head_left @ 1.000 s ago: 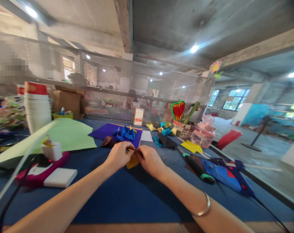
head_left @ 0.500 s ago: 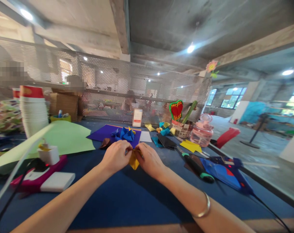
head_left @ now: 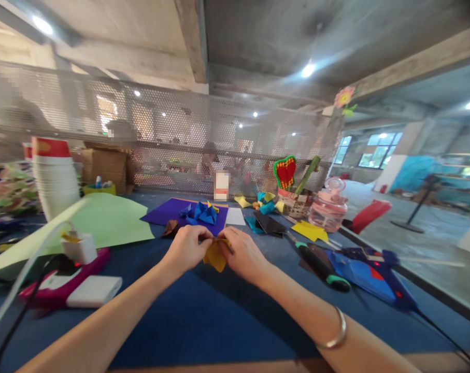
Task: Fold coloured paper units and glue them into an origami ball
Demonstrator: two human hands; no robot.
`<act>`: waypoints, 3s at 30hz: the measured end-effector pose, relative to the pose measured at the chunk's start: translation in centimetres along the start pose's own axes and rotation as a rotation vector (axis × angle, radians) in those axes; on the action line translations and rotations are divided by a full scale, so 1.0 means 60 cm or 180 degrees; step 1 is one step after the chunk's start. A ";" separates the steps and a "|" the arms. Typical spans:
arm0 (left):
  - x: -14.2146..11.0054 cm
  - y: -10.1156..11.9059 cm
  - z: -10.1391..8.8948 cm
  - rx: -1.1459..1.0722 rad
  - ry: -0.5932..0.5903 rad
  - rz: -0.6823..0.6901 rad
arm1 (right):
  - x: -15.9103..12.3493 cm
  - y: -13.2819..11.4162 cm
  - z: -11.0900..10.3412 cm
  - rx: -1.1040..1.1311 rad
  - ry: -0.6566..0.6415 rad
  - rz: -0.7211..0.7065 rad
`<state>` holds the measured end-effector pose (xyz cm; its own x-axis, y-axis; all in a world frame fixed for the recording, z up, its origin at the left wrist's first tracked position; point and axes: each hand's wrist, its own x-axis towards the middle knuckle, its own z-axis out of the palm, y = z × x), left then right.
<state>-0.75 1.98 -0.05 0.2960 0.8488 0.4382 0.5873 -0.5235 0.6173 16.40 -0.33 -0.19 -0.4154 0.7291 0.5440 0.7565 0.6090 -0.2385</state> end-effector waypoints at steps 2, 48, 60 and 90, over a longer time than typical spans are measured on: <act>0.006 -0.007 0.003 -0.0223 -0.0065 -0.0128 | 0.001 0.003 -0.001 0.0078 0.0083 0.0028; 0.005 -0.015 0.022 -0.0936 -0.0015 -0.0252 | 0.001 0.006 0.009 0.1041 0.0066 0.0909; 0.001 0.011 0.017 -0.1762 -0.0261 -0.0838 | 0.005 0.006 0.002 0.1425 0.0408 0.0776; -0.001 0.003 0.023 -0.1568 0.0294 -0.0571 | 0.008 -0.001 0.027 0.3871 0.0363 0.1992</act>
<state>0.37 1.96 -0.86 0.1429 0.9297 0.3394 0.1925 -0.3625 0.9119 15.34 0.47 -1.23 -0.0836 0.9875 0.1339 -0.1396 0.1214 -0.9827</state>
